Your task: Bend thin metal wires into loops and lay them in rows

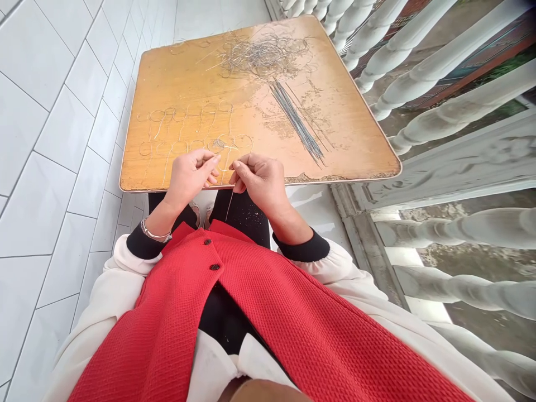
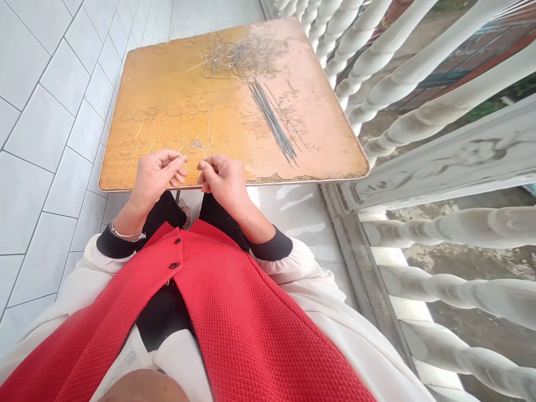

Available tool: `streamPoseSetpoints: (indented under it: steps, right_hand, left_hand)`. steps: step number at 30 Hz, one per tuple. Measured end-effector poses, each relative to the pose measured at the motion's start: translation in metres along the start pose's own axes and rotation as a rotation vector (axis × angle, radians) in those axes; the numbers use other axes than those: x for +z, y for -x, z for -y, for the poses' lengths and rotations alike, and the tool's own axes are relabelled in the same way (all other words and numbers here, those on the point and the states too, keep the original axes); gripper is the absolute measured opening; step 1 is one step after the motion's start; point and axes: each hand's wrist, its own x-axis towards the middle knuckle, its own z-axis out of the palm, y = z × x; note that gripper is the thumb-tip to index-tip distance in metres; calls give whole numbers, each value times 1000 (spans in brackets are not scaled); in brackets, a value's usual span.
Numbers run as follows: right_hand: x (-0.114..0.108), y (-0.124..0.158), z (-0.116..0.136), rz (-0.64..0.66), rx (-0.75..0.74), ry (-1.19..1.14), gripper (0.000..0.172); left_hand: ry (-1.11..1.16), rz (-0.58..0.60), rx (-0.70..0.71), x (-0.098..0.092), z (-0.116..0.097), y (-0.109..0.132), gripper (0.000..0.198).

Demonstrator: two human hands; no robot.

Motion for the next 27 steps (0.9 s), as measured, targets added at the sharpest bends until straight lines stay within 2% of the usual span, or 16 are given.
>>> streamPoseSetpoints:
  steps: [5,13,20,24,26,27]
  right_hand:
    - [-7,3,-4,54,46,-52,51]
    - [-15,11,-12,89,156,-178,38]
    - [-4,9,-10,20,95,-187,42]
    - [-1,6,-7,-23,49,-137,42]
    - [-2,4,-5,-26,69,-134,40]
    - [-3,4,-4,-17,85,-146,38]
  left_hand:
    - [37,-18,-18,4,-2,-7,23]
    - [63,-91,5,6,6,-13,25]
    - [109,-127,8,15,11,-10,22]
    - [98,-71,-5,16,13,-5,20]
    - [44,-12,5,11,14,-4,10]
    - [4,23,34,6,14,-5,12]
